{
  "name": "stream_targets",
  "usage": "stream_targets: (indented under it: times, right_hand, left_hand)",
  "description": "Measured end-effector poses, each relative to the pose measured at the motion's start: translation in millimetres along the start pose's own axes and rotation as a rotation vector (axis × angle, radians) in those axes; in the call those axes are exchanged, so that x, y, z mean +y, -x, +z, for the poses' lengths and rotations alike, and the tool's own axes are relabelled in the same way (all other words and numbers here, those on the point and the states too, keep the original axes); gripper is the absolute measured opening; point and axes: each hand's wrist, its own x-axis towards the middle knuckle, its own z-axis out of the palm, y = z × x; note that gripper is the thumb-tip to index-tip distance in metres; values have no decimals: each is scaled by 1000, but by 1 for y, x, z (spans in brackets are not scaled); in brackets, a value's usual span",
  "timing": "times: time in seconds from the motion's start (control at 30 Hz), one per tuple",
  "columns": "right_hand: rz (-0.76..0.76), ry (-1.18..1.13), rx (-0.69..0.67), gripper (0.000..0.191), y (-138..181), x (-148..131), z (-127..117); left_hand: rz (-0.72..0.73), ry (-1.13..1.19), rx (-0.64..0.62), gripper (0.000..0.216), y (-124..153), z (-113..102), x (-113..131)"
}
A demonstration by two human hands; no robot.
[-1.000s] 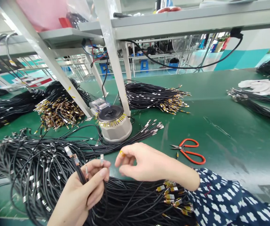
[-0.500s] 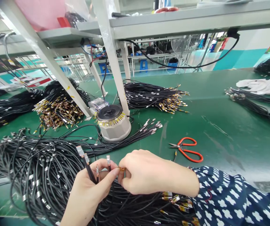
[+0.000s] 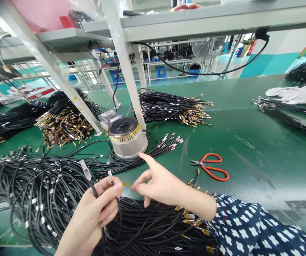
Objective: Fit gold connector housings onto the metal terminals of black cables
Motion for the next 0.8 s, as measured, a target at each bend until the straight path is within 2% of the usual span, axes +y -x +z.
stream_targets:
  times: [0.13, 0.3, 0.43, 0.6, 0.8]
  right_hand:
    - [-199, 44, 137, 63, 1, -2, 3]
    - [-229, -34, 305, 33, -2, -3, 9]
    - [-222, -139, 345, 33, -7, 0, 3]
    - [-199, -292, 203, 34, -7, 1, 3]
    - [-213, -320, 176, 38, -9, 2, 9]
  left_hand:
    - [-28, 16, -24, 31, -1, -2, 1]
    - [-5, 27, -12, 25, 2, 3, -3]
    - [85, 22, -22, 30, 9, 6, -7]
    - [231, -125, 78, 26, 16, 15, -8]
    - [269, -188, 145, 22, 21, 21, -7]
